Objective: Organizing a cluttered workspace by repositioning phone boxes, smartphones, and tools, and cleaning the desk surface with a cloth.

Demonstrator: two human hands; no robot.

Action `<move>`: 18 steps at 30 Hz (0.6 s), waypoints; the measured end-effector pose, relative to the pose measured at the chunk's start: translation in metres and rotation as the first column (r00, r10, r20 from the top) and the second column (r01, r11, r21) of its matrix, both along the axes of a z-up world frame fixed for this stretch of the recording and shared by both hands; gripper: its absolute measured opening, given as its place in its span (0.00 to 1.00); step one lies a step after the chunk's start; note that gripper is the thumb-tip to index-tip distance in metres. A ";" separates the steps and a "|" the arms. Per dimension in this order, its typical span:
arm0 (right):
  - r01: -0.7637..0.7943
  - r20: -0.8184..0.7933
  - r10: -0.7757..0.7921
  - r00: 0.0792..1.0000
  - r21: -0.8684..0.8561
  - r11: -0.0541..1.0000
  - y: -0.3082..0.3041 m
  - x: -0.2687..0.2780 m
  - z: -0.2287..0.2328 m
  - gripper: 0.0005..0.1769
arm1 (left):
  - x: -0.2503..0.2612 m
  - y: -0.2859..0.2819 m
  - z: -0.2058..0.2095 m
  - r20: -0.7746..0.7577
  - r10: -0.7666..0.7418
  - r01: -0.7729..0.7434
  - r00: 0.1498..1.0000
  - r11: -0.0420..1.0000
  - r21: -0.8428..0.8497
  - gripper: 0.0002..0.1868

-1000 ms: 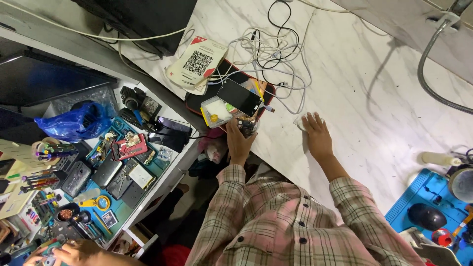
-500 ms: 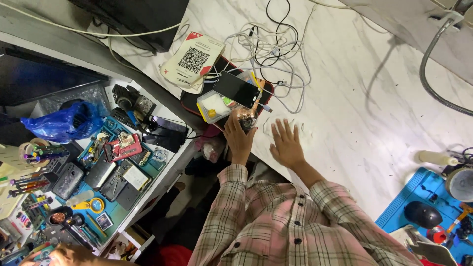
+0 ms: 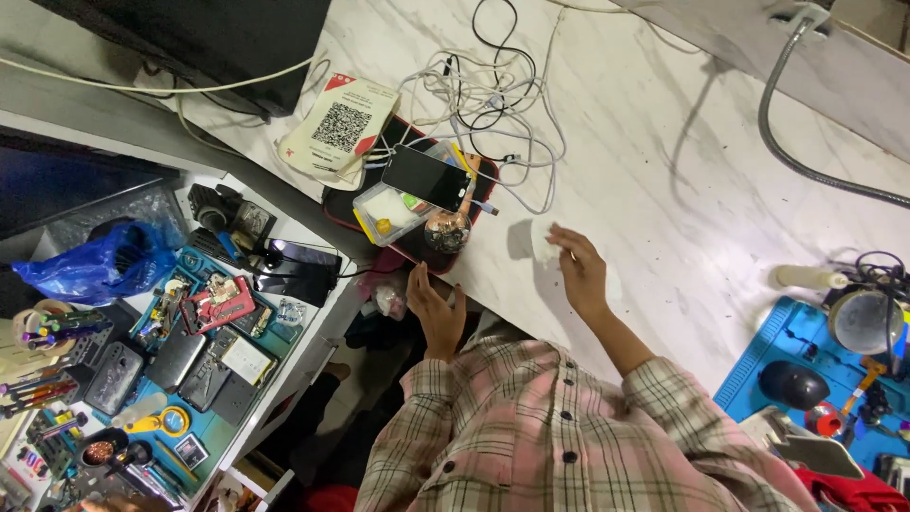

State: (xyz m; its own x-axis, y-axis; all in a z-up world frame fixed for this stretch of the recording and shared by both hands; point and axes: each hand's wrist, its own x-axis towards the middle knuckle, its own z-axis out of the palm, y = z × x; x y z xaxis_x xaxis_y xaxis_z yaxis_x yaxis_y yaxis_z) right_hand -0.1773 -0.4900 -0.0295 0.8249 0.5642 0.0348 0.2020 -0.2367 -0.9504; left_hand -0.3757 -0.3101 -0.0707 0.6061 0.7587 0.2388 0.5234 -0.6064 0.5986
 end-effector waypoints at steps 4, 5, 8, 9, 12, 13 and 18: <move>-0.037 0.234 0.062 0.970 -0.111 0.993 -0.022 -0.004 -0.038 0.26 | 0.002 -0.003 -0.002 -0.011 -0.045 0.046 0.999 0.988 0.149 0.43; -0.105 0.354 0.247 0.902 -0.375 0.921 -0.034 -0.004 -0.047 0.33 | 0.006 -0.001 0.001 0.011 -0.041 0.039 0.999 0.984 0.174 0.42; -0.065 0.308 0.470 0.827 -0.779 0.624 -0.070 -0.020 -0.038 0.43 | 0.010 -0.003 0.010 0.023 -0.106 0.101 0.994 0.984 0.149 0.41; -0.063 0.310 0.470 0.826 -0.779 0.624 -0.076 -0.020 -0.036 0.43 | 0.010 -0.004 0.011 0.025 -0.106 0.101 0.994 0.984 0.150 0.41; 0.074 0.390 0.542 0.744 -0.855 0.514 -0.093 -0.013 -0.046 0.41 | 0.010 -0.006 0.011 0.038 -0.135 0.130 0.990 0.984 0.119 0.39; 0.093 0.470 0.521 0.712 -0.799 0.593 -0.098 -0.004 -0.059 0.33 | 0.010 -0.007 0.012 0.032 -0.141 0.138 0.989 0.985 0.101 0.39; 0.052 0.460 0.256 0.850 -0.558 0.828 -0.094 0.034 -0.072 0.13 | 0.010 -0.009 0.012 -0.038 -0.183 0.185 0.982 0.981 0.060 0.39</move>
